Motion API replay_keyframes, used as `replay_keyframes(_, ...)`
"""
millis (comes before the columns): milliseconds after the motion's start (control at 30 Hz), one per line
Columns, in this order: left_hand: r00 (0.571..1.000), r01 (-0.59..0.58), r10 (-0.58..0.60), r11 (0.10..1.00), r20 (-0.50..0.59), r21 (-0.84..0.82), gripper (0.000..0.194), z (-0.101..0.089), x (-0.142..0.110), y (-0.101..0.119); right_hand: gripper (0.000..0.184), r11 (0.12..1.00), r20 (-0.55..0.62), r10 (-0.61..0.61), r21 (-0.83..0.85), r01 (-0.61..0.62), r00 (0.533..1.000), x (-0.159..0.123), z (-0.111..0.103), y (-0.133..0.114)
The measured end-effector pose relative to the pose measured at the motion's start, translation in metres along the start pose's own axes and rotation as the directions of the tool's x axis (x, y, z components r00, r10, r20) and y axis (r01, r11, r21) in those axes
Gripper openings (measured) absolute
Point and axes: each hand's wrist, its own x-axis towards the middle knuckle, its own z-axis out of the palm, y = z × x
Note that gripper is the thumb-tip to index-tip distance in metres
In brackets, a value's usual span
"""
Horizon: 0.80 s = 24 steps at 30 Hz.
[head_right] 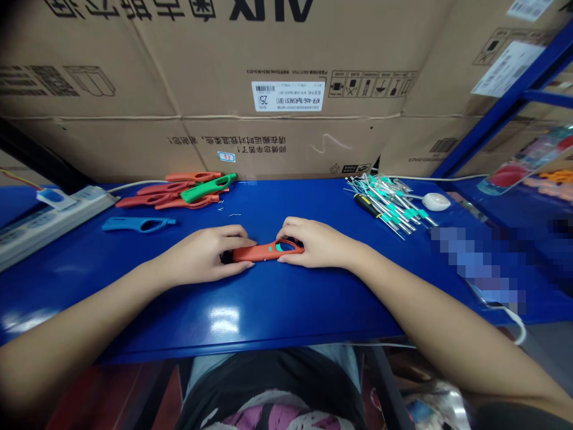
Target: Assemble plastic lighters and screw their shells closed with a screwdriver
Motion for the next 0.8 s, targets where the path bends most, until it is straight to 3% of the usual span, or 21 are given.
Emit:
replay_keyframes(267,1.000,0.017,-0.023,0.954,0.018,0.298,0.020,0.003,0.001,0.011,0.033,0.968,0.015,-0.057,-0.243,0.059,0.998,0.000,0.002,-0.003)
replay_keyframes(500,0.999,0.023,-0.013,0.969,-0.040,0.245,0.037,0.007,0.002,0.005,0.025,0.953,-0.002,-0.140,-0.273,0.134,0.990,-0.001,-0.001,0.000)
replay_keyframes(700,0.997,-0.001,0.015,0.986,-0.081,0.166,0.041,0.009,0.002,0.003,0.032,0.910,-0.099,-0.235,-0.373,0.183,0.967,-0.003,0.000,0.001)
replay_keyframes(800,0.993,0.004,0.016,0.986,-0.114,0.169,0.041,0.006,0.002,0.003,0.028,0.928,-0.135,-0.199,-0.345,0.142,0.971,-0.004,-0.003,-0.002)
